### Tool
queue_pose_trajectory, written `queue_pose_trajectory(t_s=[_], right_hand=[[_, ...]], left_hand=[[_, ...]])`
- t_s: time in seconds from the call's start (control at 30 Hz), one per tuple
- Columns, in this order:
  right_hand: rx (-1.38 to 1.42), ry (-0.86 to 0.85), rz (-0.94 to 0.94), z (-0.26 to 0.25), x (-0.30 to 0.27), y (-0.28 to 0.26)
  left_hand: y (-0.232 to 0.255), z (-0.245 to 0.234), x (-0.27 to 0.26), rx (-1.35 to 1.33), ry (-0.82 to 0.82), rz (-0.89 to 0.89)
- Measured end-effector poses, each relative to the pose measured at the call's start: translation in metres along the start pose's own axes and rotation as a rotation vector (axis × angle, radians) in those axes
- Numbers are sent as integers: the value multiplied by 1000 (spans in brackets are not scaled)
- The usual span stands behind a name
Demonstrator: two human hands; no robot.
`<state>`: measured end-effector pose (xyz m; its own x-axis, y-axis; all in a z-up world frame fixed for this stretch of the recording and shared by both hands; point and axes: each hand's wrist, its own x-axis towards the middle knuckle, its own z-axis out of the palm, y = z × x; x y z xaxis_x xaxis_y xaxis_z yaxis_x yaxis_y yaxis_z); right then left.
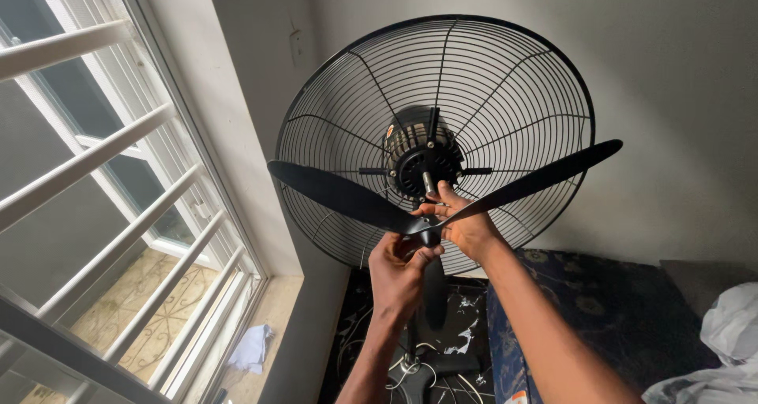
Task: The person secures a fan blade to the motor hub by hand, then uses a wrench to tighten the central nut. The person repeats this process for the remaining blades, ensuring each is firmly attached to the fan.
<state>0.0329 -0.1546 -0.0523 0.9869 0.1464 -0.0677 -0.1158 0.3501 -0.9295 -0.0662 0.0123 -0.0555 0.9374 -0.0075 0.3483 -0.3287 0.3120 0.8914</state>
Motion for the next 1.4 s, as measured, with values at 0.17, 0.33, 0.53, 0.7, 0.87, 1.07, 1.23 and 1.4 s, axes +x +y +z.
queue_pose_trajectory(t_s=[0.17, 0.33, 0.53, 0.7, 0.87, 1.07, 1.23, 1.4], right_hand=[[-2, 0, 2, -1, 16, 2], [24, 11, -21, 0, 20, -1], [59, 39, -14, -1, 24, 0], [96, 35, -16, -8, 33, 6], [83, 71, 3, -9, 37, 8], [78, 113, 19, -8, 39, 7], [94, 110, 40, -5, 37, 4], [80, 149, 82, 0, 30, -1]], left_hand=[[7, -1, 7, -16, 13, -21], [19, 1, 11, 68, 24, -18], [7, 0, 17, 142, 28, -30], [-6, 2, 22, 84, 2, -10], [-10, 3, 25, 128, 5, -3], [-6, 3, 27, 135, -11, -6], [-5, 4, 30, 133, -16, -23], [-6, 5, 30, 133, -19, -40]])
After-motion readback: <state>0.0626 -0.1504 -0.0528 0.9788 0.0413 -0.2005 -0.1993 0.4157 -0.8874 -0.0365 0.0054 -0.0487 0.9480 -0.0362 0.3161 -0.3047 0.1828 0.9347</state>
